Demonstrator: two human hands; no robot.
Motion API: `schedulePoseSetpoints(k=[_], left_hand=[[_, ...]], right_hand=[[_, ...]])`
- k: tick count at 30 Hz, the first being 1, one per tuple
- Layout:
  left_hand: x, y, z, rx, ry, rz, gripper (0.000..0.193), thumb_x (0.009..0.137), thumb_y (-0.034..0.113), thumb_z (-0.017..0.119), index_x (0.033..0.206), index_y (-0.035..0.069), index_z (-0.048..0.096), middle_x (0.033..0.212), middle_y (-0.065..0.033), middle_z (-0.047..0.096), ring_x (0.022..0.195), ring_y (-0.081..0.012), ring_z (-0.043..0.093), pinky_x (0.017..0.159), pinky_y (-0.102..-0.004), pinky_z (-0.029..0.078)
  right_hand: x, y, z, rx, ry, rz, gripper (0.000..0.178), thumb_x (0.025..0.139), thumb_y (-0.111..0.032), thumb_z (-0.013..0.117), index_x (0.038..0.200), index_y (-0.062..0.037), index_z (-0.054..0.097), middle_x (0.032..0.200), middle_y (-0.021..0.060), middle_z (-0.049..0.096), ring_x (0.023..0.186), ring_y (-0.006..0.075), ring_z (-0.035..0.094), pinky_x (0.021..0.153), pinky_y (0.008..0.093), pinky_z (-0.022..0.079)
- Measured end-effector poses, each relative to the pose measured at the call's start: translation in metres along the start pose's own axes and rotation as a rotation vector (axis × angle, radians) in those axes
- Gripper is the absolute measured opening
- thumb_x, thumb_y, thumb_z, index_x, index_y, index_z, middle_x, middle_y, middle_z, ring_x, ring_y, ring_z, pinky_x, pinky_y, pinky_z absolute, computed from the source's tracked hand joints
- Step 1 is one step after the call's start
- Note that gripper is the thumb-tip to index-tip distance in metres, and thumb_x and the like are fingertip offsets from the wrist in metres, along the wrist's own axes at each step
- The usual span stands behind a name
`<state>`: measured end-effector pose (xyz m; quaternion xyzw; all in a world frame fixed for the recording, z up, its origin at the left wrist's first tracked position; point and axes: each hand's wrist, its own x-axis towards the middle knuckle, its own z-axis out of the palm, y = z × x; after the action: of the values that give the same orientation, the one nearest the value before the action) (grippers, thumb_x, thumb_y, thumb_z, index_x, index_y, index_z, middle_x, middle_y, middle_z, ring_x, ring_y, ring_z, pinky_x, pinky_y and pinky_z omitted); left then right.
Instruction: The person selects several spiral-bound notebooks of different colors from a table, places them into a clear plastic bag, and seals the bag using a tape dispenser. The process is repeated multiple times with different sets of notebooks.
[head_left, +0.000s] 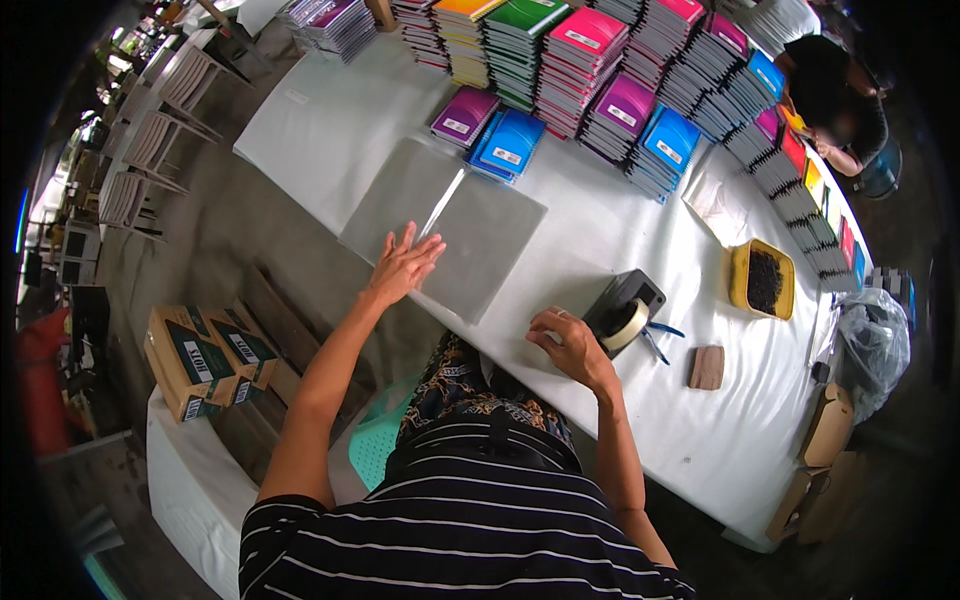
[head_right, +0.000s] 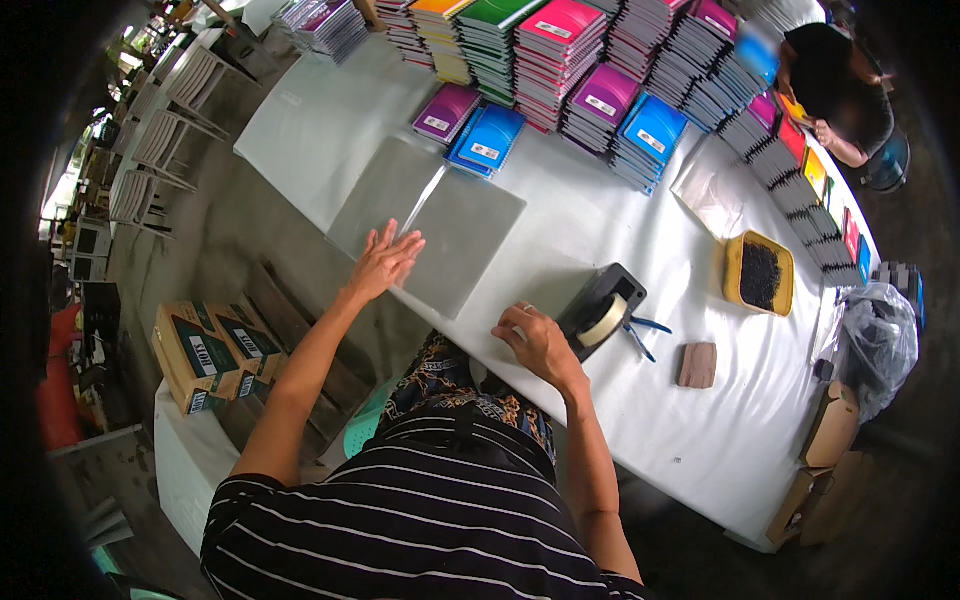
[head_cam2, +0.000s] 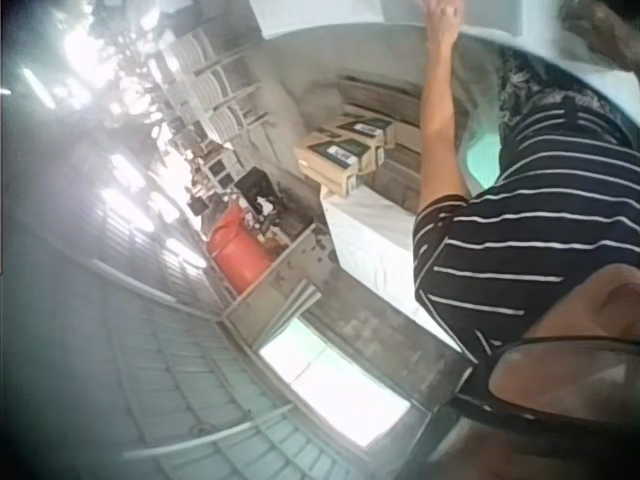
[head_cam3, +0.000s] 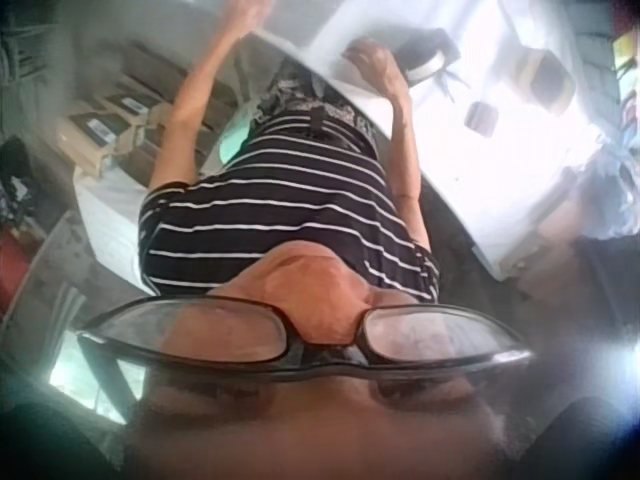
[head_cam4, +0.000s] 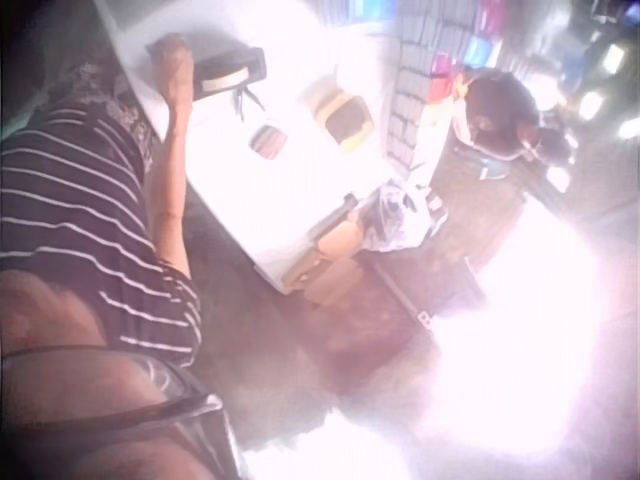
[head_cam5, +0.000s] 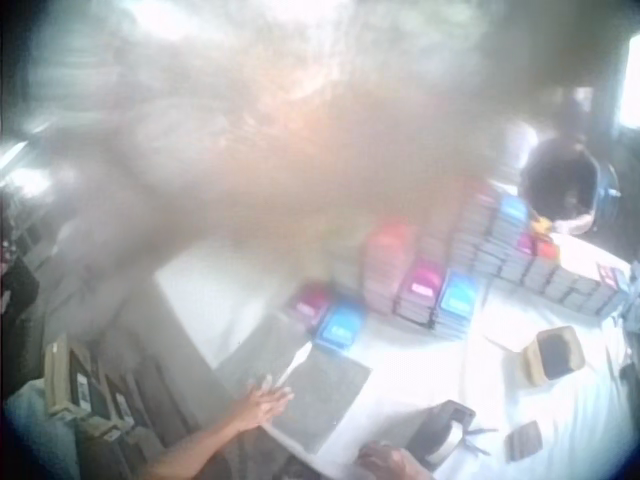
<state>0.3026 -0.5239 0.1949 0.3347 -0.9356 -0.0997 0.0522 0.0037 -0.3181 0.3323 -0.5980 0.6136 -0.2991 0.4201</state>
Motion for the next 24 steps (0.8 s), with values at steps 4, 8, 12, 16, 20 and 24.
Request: schedulePoseSetpoints(k=[4,8,12,16,20,24], left_hand=[[0.000,-0.009,-0.002,0.017,-0.025,0.057,0.049,0.096,0.032,0.053,0.144,0.031,0.043,0.151,0.0073,0.038,0.143,-0.0366,0.024,0.110,-0.0638,0.022],[0.010,-0.001,-0.030,-0.088,0.009,0.051,0.053,0.095,0.029,0.055,0.146,0.031,0.041,0.154,-0.0002,0.034,0.144,-0.0400,0.019,0.111,-0.0642,0.021],[0.050,-0.038,-0.070,-0.190,0.123,0.130,0.058,0.092,0.016,0.060,0.146,0.028,0.042,0.156,-0.0043,0.031,0.144,-0.0420,0.017,0.112,-0.0620,0.021],[0.100,-0.070,-0.106,-0.374,0.225,0.152,0.054,0.089,0.002,0.058,0.140,0.016,0.050,0.152,-0.0084,0.037,0.143,-0.0404,0.023,0.115,-0.0506,0.025],[0.134,-0.097,-0.105,-0.704,0.059,0.152,0.048,0.093,0.005,0.056,0.139,0.014,0.051,0.152,-0.0088,0.037,0.143,-0.0384,0.024,0.116,-0.0433,0.026],[0.176,-0.062,-0.090,-1.294,-0.232,0.062,0.043,0.097,0.024,0.056,0.140,0.016,0.051,0.150,-0.0107,0.039,0.141,-0.0345,0.032,0.113,-0.0400,0.032]], right_hand=[[0.037,-0.010,-0.002,0.030,0.045,0.024,0.011,0.086,-0.006,0.066,0.095,0.0013,0.064,0.096,0.0114,0.067,0.088,0.0278,0.064,0.079,0.0362,0.050],[0.114,-0.003,-0.026,-0.034,0.405,-0.111,0.024,0.077,0.007,0.066,0.100,-0.0005,0.063,0.102,0.0141,0.066,0.096,0.0320,0.064,0.086,0.0365,0.049],[0.233,0.050,-0.106,-0.598,0.959,-0.160,0.034,0.080,0.009,0.055,0.110,-0.0033,0.065,0.119,0.0130,0.063,0.108,0.0327,0.059,0.092,0.0406,0.047],[0.264,0.092,-0.148,-1.053,1.068,-0.066,0.036,0.080,0.002,0.058,0.114,-0.0069,0.066,0.125,0.0102,0.062,0.111,0.0284,0.057,0.096,0.0412,0.044],[0.272,0.083,-0.154,-1.022,0.954,0.009,0.027,0.081,-0.002,0.061,0.105,-0.0077,0.070,0.114,0.0080,0.068,0.106,0.0256,0.060,0.092,0.0376,0.046],[0.257,0.052,-0.153,-0.891,1.209,-0.120,0.021,0.084,0.001,0.059,0.100,-0.0069,0.071,0.100,0.0092,0.070,0.089,0.0281,0.064,0.079,0.0389,0.051]])
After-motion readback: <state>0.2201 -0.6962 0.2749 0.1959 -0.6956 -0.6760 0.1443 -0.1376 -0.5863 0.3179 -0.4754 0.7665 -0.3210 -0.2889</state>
